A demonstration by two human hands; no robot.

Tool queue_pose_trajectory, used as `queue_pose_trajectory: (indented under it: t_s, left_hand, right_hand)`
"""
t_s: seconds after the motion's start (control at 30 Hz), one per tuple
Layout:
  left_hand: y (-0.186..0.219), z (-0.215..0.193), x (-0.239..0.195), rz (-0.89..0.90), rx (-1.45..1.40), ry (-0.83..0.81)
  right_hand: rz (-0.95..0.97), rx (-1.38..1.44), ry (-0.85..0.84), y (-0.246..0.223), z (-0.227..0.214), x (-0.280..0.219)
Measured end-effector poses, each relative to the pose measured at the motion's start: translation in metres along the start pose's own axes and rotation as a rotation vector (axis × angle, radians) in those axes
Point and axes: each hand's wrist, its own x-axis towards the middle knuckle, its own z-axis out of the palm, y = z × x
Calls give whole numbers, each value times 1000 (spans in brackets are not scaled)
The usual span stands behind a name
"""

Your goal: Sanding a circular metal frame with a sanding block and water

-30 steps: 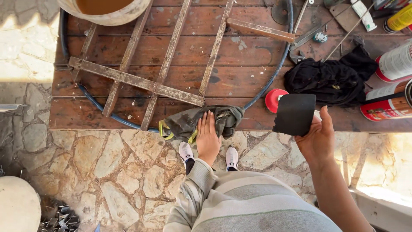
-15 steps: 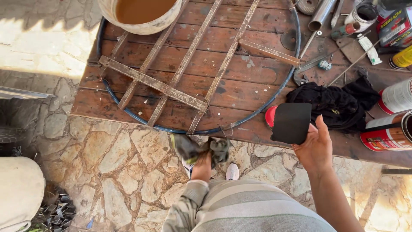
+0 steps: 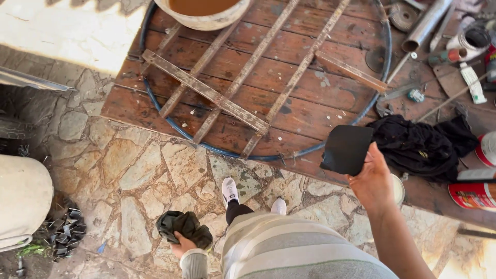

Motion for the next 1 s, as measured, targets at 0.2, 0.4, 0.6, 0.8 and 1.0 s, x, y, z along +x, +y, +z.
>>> queue_pose_trajectory:
  t_s: [0.2, 0.4, 0.6, 0.8, 1.0]
  left_hand:
    - [23, 17, 8, 158, -17, -58]
    - [100, 53, 23, 685, -187, -20]
    - [274, 63, 24, 929, -218, -12]
    - [332, 165, 101, 1154, 91, -191]
    - [311, 209, 126, 1586, 154, -239]
  right_hand:
    - [86, -30, 104, 19, 56, 30]
    - [8, -92, 75, 45, 93, 78]
    - [-74, -197, 17, 60, 162, 160]
    - [-272, -399, -53, 35, 307, 274]
    - [-917, -1355, 332, 37, 383, 418]
